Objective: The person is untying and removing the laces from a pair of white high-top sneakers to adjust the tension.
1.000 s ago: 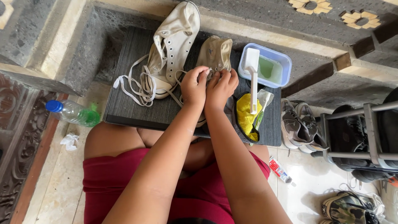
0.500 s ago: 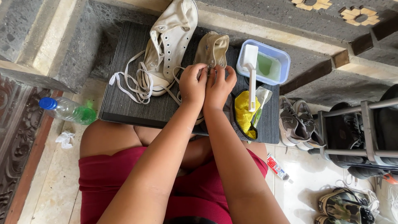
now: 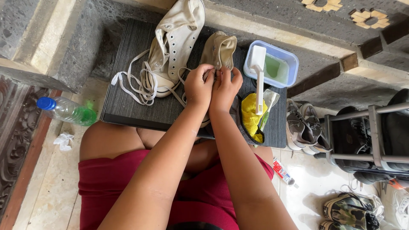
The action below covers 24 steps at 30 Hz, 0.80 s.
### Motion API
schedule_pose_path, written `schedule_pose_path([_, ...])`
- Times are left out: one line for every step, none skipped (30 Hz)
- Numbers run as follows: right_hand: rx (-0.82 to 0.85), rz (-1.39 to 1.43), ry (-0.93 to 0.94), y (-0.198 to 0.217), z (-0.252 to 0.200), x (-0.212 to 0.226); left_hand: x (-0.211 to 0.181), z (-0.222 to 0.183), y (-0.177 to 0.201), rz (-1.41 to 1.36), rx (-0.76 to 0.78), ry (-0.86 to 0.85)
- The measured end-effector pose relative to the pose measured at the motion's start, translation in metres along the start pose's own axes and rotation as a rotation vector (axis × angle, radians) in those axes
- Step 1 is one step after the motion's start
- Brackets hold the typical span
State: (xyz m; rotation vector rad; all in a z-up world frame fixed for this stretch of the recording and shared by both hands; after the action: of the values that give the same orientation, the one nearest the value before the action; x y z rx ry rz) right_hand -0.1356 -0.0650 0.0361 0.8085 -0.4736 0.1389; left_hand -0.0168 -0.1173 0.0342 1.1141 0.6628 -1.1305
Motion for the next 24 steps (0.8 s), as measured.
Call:
schedule_pose_path([0.001,-0.001,0.001,0.0004,0.0,0.0003,-0.0013,0.0004,0.0004,-0.001,-0.001,0.001])
schedule_pose_path([0.007,0.014,0.004,0.0005,0.0001,0.0004,-0.0029,0.0006,0.0007,-0.005,-0.001,-0.004])
schedule_pose_path([0.013,0.028,0.007,0.0005,0.0,0.0004,-0.0044,0.0008,0.0009,-0.009,0.0,-0.008])
schedule_pose_path([0.015,0.028,0.007,0.0022,0.0004,0.0031,-0.0038,0.0009,0.0004,-0.01,-0.001,-0.006])
schedule_pose_path([0.022,0.052,0.006,0.0035,0.001,0.0051,-0.0031,0.0009,0.0,-0.008,-0.004,-0.002])
schedule_pose_path([0.028,0.077,0.004,0.0047,0.0019,0.0072,-0.0025,0.0014,-0.0004,-0.005,-0.007,0.002])
schedule_pose_path([0.029,0.077,0.005,0.0039,0.002,0.0063,-0.0041,0.0014,0.0017,-0.006,-0.008,0.003])
schedule_pose_path([0.031,0.079,0.009,0.003,0.0021,0.0055,-0.0051,0.0013,0.0034,-0.025,-0.006,0.006])
schedule_pose_path([0.034,0.081,0.013,0.0021,0.0021,0.0047,-0.0061,0.0011,0.0051,-0.045,-0.004,0.008])
schedule_pose_path([0.035,0.081,0.013,0.0019,0.0024,0.0052,-0.0033,0.0013,0.0045,-0.045,-0.004,0.009])
schedule_pose_path([0.038,0.093,0.019,0.0016,0.0027,0.006,0.0003,0.0012,0.0042,-0.039,-0.01,0.022])
schedule_pose_path([0.042,0.105,0.025,0.0015,0.003,0.0069,0.0037,0.0009,0.0041,-0.032,-0.016,0.035])
schedule_pose_path([0.043,0.105,0.025,-0.0003,0.002,0.0051,0.0034,0.0003,0.0044,-0.032,-0.016,0.035])
schedule_pose_path([0.042,0.104,0.03,-0.0019,0.0021,0.0036,0.0026,0.0004,0.005,-0.046,-0.025,0.032])
schedule_pose_path([0.041,0.104,0.035,-0.0034,0.0022,0.002,0.0017,0.0006,0.0055,-0.06,-0.035,0.028])
schedule_pose_path([0.039,0.103,0.033,-0.0024,0.0025,0.0033,0.0007,0.001,0.0058,-0.061,-0.033,0.026])
schedule_pose_path([0.037,0.109,0.03,-0.0014,0.0026,0.0041,-0.0003,0.0013,0.0062,-0.074,-0.037,0.021])
schedule_pose_path([0.038,0.116,0.026,-0.0007,0.0013,0.0052,-0.0006,0.0003,0.0071,-0.086,-0.039,0.018])
schedule_pose_path([0.039,0.116,0.023,-0.0011,0.001,0.0042,-0.0002,-0.0002,0.0063,-0.085,-0.036,0.019])
schedule_pose_path([0.035,0.122,0.023,-0.0017,0.0011,0.0039,0.0,-0.0001,0.0066,-0.083,-0.041,0.015])
schedule_pose_path([0.03,0.127,0.024,-0.0022,0.0013,0.0037,0.0001,0.0,0.0069,-0.081,-0.046,0.01])
schedule_pose_path([0.03,0.128,0.022,-0.0026,0.0014,0.0027,-0.0003,0.0003,0.0066,-0.081,-0.044,0.01])
schedule_pose_path([0.029,0.123,0.025,-0.0029,0.0015,0.0021,-0.0014,0.0005,0.0064,-0.076,-0.047,0.002])
schedule_pose_path([0.029,0.116,0.026,-0.0029,0.0009,0.0008,-0.0023,0.0,0.0056,-0.073,-0.047,-0.005])
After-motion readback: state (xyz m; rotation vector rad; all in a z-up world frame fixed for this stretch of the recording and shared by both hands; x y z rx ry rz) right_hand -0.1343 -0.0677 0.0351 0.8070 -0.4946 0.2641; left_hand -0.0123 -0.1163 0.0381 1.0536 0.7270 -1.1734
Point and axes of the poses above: each hand's wrist, its own z-axis towards the middle knuckle, its own y-axis out of the back of the hand, x = y × z, the point moved 8 cm from there along z, towards the middle knuckle, and after that the axes turned 13 degrees about x, right-handed, at the moved point
